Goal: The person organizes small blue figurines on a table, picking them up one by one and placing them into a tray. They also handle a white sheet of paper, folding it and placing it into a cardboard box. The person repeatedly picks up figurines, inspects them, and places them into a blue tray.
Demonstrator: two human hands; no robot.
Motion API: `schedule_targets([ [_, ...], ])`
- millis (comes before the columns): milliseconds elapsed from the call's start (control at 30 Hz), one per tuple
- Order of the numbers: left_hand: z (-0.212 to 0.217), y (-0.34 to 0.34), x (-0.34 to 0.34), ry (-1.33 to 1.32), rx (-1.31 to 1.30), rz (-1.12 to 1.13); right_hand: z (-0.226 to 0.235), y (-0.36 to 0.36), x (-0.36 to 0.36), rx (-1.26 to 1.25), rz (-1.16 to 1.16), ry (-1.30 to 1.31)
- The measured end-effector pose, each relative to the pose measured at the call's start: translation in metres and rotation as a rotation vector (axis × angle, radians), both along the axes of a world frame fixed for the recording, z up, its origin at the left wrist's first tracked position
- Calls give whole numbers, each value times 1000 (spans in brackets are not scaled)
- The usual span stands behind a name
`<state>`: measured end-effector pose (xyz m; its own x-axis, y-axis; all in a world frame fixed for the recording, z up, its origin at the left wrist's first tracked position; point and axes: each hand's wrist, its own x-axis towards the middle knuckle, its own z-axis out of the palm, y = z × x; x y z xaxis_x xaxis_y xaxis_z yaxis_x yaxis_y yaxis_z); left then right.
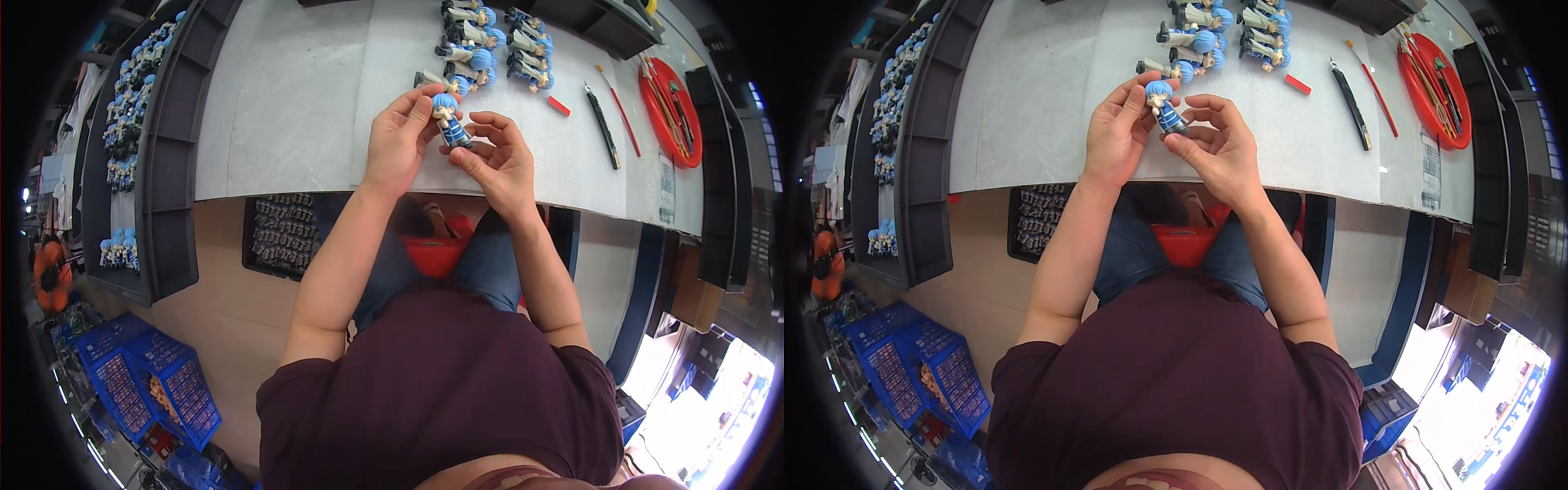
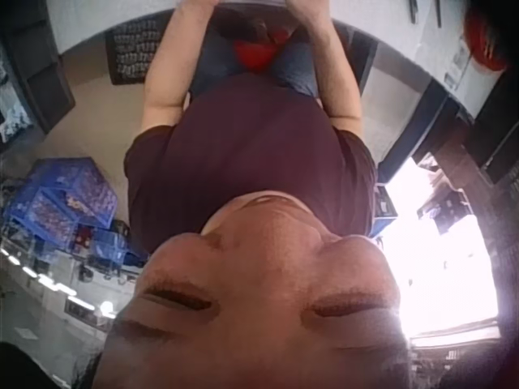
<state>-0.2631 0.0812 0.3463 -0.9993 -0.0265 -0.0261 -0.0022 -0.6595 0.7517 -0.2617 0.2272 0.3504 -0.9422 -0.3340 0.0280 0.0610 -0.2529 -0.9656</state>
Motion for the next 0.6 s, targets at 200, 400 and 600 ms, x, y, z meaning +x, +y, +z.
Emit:
schedule_targets([
  [200, -3, 3, 2, 87, -270, 31, -14, -1, 1, 32, -114, 181],
  [400, -5, 0, 2, 109, -72, -16, 3, 0, 0, -127, -74, 4],
  [600, -3, -1, 2, 132, -54, -42, -7, 0, -3, -61, -87, 81],
])
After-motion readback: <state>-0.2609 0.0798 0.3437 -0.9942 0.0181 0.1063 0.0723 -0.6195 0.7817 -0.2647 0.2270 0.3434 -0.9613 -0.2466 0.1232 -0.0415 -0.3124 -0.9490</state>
